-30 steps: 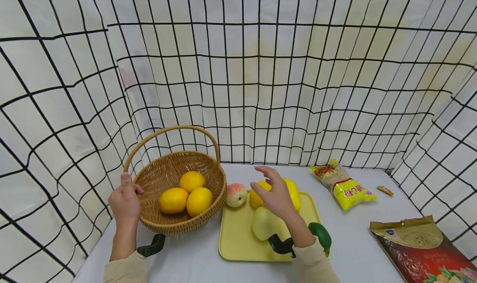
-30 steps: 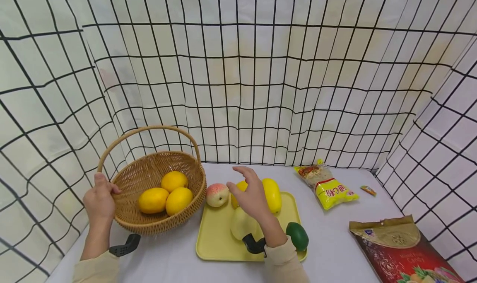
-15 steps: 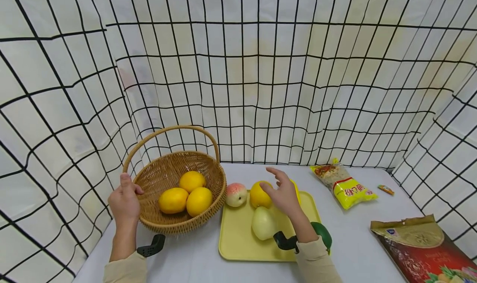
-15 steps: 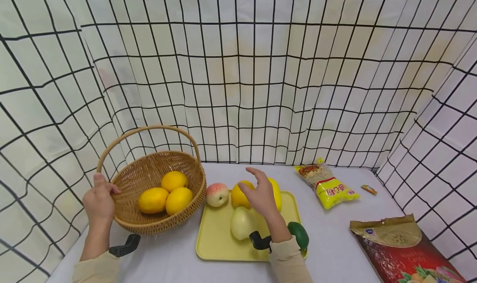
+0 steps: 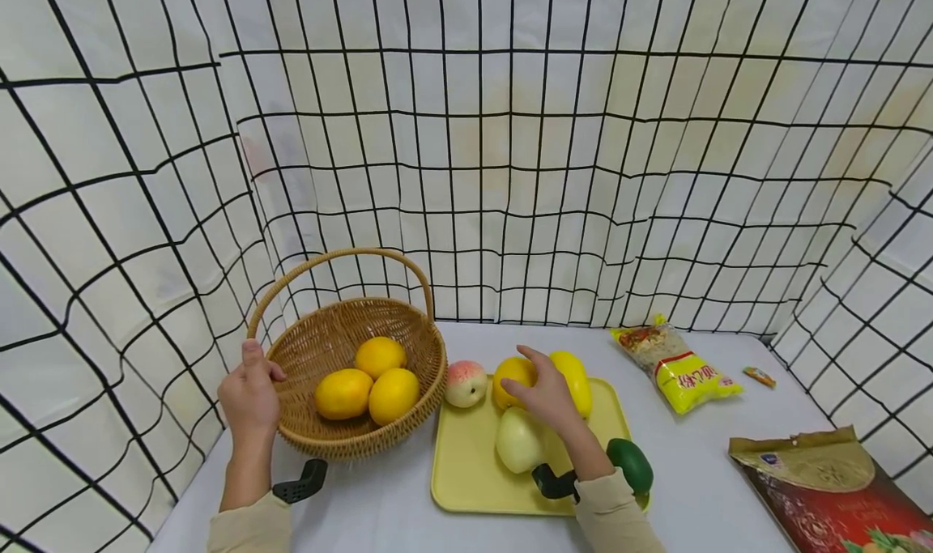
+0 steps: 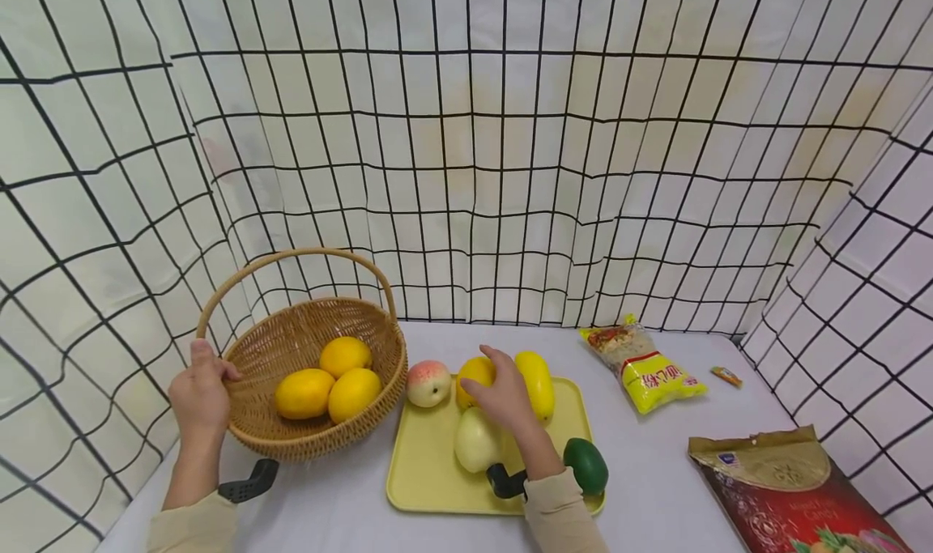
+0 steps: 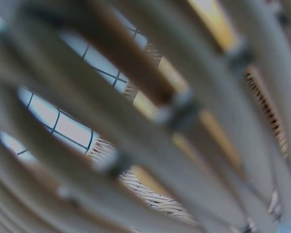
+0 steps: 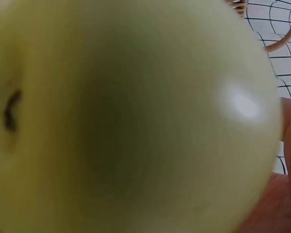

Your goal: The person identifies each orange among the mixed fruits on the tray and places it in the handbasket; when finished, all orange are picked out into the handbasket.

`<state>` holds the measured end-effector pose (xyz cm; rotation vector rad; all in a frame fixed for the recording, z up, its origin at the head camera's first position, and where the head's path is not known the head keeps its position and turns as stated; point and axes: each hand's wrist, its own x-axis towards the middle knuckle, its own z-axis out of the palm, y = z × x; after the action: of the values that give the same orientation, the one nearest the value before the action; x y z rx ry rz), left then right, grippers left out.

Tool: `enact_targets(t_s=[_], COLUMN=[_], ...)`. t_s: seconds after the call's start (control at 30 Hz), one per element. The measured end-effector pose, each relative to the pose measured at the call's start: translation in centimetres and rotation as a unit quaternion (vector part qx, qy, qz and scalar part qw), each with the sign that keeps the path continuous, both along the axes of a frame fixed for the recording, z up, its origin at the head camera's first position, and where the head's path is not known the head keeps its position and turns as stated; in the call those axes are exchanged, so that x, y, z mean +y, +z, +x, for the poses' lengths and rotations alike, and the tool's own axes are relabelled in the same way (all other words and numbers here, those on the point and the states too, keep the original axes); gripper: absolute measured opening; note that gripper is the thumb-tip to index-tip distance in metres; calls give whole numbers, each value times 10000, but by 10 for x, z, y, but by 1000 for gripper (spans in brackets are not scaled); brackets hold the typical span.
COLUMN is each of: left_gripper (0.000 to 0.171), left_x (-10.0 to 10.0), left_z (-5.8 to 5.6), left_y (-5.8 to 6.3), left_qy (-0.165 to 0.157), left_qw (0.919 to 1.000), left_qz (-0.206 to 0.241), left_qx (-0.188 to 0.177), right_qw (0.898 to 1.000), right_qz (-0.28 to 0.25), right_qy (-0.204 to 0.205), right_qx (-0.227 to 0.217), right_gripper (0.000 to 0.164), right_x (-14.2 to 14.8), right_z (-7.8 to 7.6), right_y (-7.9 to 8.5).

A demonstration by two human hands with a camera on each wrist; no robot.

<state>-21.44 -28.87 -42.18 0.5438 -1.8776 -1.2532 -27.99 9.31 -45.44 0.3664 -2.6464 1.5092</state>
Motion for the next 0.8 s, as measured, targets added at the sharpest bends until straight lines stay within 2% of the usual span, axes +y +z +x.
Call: enact_targets(t_s=[0.17,0.5,0.8], left_gripper=[73,72,74], left_x=[0,0,0], left_z=[0,1,0], left_y=[0,-2,-1], left_qy=[-12,-9,-33], left_qw=[10000,9999,10000], left_qz=[16,37,49], left_qx=[39,107,46], right_qw=[9998,9992,9987], right_qz=[182,379,342], right_qy=[5,-49,-259], right_qx=[68,-105,-263], right_gripper=[63,68,82], right_x=[-2,-4,-3], right_z=[-1,-2,-4], right_y=[-6,-12,-19])
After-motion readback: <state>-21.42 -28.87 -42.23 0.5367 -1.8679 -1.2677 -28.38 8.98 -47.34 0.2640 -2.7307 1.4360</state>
